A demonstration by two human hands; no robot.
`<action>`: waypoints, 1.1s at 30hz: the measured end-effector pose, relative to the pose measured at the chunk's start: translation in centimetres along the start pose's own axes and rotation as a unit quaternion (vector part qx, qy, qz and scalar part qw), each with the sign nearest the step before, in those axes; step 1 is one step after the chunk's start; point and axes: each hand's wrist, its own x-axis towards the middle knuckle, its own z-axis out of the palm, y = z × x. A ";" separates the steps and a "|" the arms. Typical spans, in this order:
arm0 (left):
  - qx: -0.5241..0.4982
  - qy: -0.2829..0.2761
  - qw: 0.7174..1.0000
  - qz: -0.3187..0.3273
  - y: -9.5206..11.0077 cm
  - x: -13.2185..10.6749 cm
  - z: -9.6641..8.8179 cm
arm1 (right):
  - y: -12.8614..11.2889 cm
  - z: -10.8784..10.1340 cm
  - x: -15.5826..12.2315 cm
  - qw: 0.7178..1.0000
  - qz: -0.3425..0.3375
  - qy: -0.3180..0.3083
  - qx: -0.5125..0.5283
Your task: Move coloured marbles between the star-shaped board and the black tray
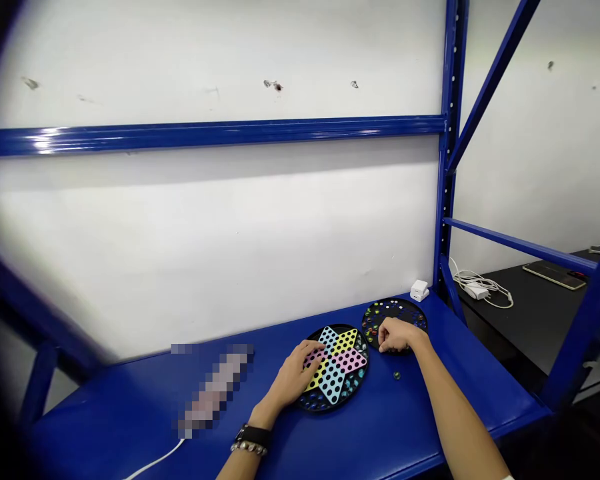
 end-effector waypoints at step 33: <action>-0.215 0.032 0.975 0.054 10.0 1.4 2.2 | 4.2 -2.9 -1.6 0.994 0.081 0.078 -0.005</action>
